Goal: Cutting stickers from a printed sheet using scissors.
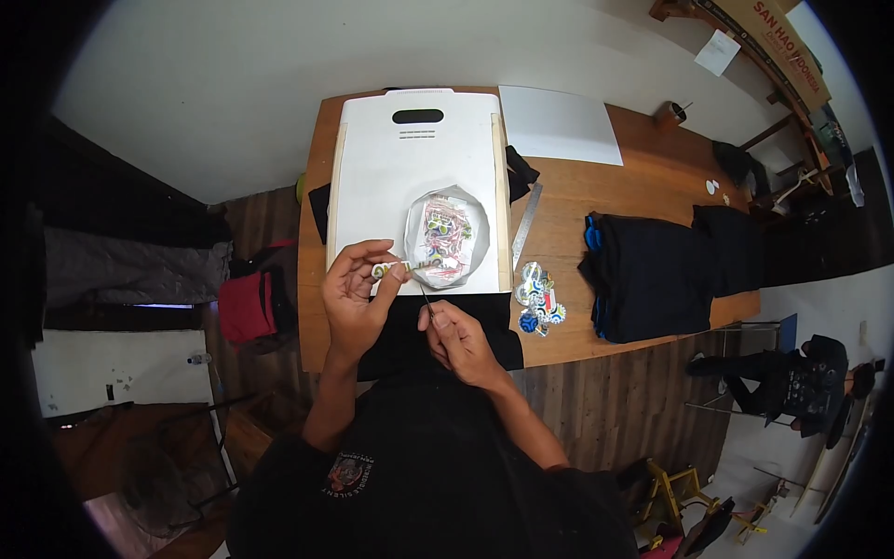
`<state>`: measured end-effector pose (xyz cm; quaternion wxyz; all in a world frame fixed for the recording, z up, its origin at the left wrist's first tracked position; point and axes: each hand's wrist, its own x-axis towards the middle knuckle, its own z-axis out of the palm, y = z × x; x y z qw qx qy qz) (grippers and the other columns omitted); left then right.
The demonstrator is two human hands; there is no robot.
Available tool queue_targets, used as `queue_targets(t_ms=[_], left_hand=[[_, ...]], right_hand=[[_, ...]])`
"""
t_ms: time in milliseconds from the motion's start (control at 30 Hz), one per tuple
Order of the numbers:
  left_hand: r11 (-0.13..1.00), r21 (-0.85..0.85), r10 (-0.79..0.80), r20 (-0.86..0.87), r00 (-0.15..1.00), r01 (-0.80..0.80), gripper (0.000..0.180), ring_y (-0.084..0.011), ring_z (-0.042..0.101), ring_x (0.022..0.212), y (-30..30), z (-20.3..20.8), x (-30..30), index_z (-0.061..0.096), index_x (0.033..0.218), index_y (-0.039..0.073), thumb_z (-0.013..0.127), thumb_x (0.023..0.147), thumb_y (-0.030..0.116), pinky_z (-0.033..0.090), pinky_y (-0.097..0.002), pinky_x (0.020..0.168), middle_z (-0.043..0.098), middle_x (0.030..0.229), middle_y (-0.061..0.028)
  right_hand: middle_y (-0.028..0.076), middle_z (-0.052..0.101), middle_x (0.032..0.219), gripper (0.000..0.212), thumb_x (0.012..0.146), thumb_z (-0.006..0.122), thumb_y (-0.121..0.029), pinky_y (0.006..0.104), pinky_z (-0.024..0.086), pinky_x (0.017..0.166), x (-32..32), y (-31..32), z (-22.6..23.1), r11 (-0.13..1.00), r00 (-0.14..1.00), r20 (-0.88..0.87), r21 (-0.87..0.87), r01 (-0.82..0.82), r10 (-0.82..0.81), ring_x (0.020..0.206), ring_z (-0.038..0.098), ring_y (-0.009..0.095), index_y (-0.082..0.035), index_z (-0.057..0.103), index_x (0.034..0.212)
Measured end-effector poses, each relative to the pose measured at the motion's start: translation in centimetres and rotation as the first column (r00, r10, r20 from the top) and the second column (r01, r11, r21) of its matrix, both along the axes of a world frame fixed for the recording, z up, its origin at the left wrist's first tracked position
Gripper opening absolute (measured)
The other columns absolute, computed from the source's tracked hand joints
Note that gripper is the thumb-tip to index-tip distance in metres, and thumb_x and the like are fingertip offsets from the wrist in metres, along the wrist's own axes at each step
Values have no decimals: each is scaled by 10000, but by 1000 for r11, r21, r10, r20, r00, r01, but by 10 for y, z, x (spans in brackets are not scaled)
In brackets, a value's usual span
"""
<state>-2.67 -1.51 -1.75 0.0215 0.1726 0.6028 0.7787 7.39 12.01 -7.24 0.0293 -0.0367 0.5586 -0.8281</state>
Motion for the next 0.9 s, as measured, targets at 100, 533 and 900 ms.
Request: queue_targets(t_ms=[100, 533, 900], left_hand=[[999, 6, -42, 29, 999, 42, 285, -101, 640, 886, 0, 2, 0, 597, 1136, -48, 669, 861, -64, 506, -216, 802, 665, 934, -80], [996, 50, -80, 58, 995, 77, 286, -115, 631, 919, 14, 8, 17, 572, 1150, -81, 638, 872, -91, 517, -229, 839, 637, 977, -100], [994, 38, -101, 56, 993, 99, 298, -111, 626, 933, 16, 9, 18, 565, 1156, -84, 639, 867, -100, 514, -222, 837, 634, 973, -97]], right_hand=[[-25, 362, 570, 403, 1065, 353, -390, 207, 269, 429, -1, 1, -2, 1000, 1000, 2, 2, 8, -8, 450, 306, 46, -19, 505, 1020], [-30, 353, 569, 400, 1063, 367, -389, 206, 266, 435, 12, 13, 2, 999, 1000, -13, 26, 22, -22, 453, 305, 43, -18, 502, 1001], [-36, 350, 570, 385, 1064, 371, -378, 206, 258, 433, 14, 16, 5, 1000, 1000, 3, -16, 16, -16, 452, 298, 41, -24, 500, 985]])
